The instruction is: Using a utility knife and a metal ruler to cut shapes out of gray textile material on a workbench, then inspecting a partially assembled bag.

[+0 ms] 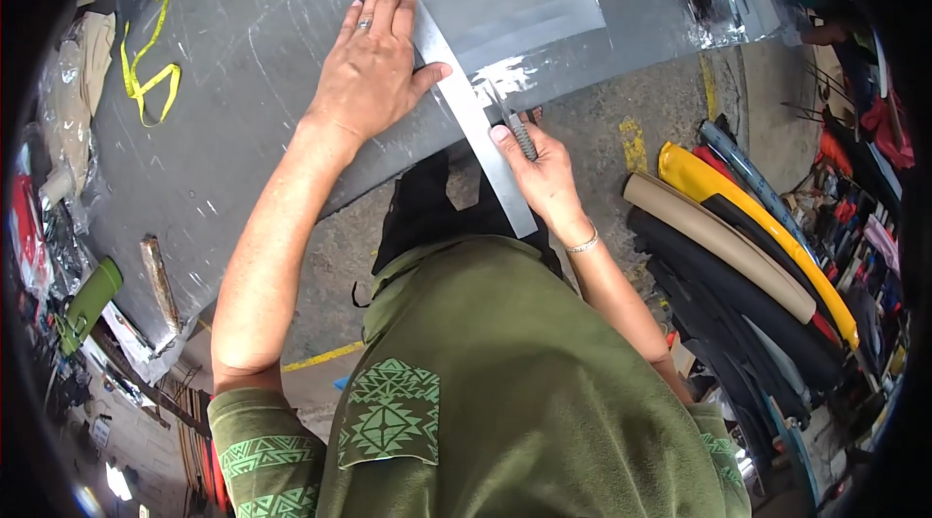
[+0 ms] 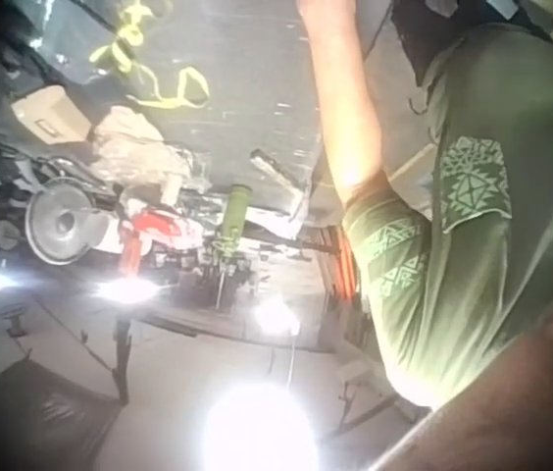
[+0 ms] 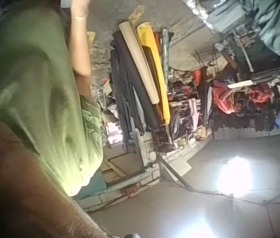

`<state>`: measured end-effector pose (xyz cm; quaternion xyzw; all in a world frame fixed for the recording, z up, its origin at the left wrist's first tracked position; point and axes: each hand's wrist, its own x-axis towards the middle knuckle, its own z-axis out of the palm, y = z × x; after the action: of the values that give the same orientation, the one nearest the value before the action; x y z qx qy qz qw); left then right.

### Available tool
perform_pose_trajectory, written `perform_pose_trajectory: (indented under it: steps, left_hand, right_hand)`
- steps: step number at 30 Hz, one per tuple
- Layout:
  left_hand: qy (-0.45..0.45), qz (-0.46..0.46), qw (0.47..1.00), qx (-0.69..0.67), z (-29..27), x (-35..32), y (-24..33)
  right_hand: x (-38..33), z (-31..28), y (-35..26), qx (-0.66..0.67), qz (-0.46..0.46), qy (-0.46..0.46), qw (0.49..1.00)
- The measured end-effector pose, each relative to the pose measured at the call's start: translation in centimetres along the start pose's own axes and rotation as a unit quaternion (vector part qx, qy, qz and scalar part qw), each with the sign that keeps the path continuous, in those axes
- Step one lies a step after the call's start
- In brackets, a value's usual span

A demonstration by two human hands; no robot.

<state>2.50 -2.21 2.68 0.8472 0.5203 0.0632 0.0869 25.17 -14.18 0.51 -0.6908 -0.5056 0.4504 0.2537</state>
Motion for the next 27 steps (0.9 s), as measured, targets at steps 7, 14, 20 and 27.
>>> perform_pose_trajectory:
  steps: [7,14,20,27]
  left_hand:
    - [0.003,0.000,0.999,-0.054,-0.2,0.0,-0.7]
    - [-0.006,-0.002,0.996,-0.084,0.4,-0.3,-1.1]
    - [-0.004,-0.019,0.994,-0.108,0.5,-0.4,-0.8]
    - [0.003,-0.019,0.992,-0.123,0.7,-0.4,-1.0]
  right_hand:
    - [0.3,2.0,0.3,0.189,0.077,-0.052,0.978]
    - [0.1,2.7,0.1,0.238,0.094,-0.029,0.966]
    - [0.3,2.5,0.1,0.221,0.091,-0.036,0.970]
    - [0.4,2.7,0.3,0.226,0.068,-0.029,0.971]
